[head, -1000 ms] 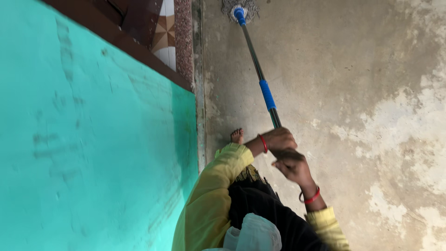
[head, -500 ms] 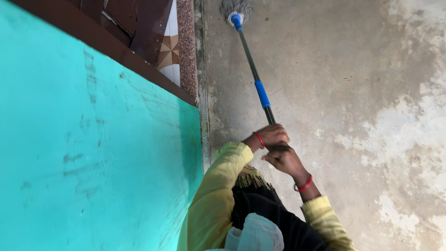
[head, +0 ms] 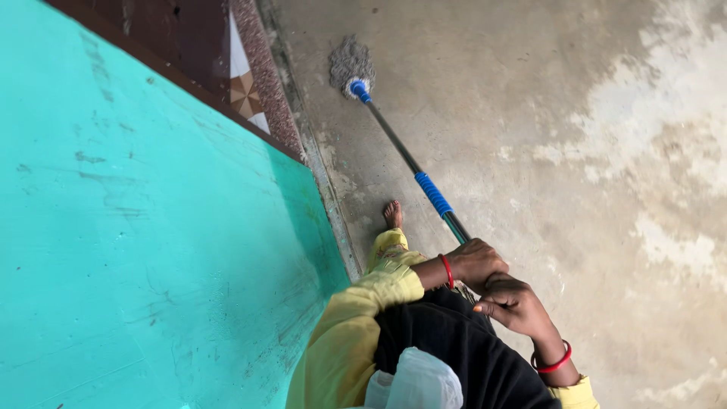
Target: The person mops a concrete floor by hand using a mop.
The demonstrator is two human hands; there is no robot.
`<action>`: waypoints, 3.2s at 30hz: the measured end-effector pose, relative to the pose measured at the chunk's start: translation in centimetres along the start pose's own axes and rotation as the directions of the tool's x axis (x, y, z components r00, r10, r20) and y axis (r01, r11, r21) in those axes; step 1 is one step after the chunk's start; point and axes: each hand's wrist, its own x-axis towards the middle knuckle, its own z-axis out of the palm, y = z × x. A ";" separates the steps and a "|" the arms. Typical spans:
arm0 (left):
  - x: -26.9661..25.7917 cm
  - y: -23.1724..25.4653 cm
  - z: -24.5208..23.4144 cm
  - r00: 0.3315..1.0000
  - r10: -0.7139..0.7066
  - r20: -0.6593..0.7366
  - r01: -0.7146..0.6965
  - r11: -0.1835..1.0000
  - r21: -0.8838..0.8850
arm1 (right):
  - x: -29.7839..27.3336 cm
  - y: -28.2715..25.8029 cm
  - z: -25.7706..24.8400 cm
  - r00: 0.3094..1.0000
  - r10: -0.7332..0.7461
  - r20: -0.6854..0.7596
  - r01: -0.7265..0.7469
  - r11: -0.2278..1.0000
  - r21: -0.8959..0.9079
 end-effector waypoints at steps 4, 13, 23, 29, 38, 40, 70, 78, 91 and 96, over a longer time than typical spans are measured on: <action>-1.9 0.6 1.0 0.999 0.019 -0.029 -0.020 1.000 -0.014 | -1.0 -1.0 1.4 0.999 -0.040 -0.024 0.041 0.999 0.023; -6.8 -6.9 -2.5 0.981 0.087 -0.173 -0.096 0.994 -0.045 | 8.3 -0.7 5.0 0.961 -0.235 0.146 0.235 0.972 0.015; -4.0 -20.1 -16.1 0.980 0.040 -0.193 -0.041 0.999 -0.002 | 26.4 6.1 6.4 0.893 -0.177 0.415 0.272 0.945 -0.183; -0.9 -22.9 -16.1 0.974 0.034 -0.224 -0.028 0.999 0.031 | 28.2 8.1 3.7 0.917 -0.265 0.298 0.329 0.925 -0.190; 6.7 -14.1 -9.0 0.956 0.072 -0.284 -0.070 0.997 0.017 | 17.6 6.6 -6.0 0.946 -0.043 0.323 0.107 0.977 -0.185; 9.1 -10.6 -6.5 0.947 0.060 -0.317 -0.063 0.998 0.002 | 14.0 6.1 -9.1 0.949 -0.016 0.315 0.078 0.980 -0.185; 13.2 -15.2 -6.8 0.931 -0.068 -0.359 0.083 0.996 0.027 | 20.8 9.3 -15.0 0.836 -0.350 0.421 0.344 0.934 0.094; 10.9 -27.3 -17.4 0.878 -0.048 -0.476 0.098 0.992 0.081 | 36.8 11.4 -10.1 0.835 -0.318 0.449 0.390 0.918 -0.074; 8.4 -34.0 -12.3 0.799 -0.470 -0.376 0.506 0.862 -0.001 | 39.5 18.9 -4.7 0.818 -0.273 0.507 0.461 0.837 -0.293; 8.2 -28.2 -8.1 0.805 -0.386 -0.451 0.436 0.900 0.008 | 32.6 16.6 -5.6 0.823 -0.236 0.517 0.412 0.874 -0.258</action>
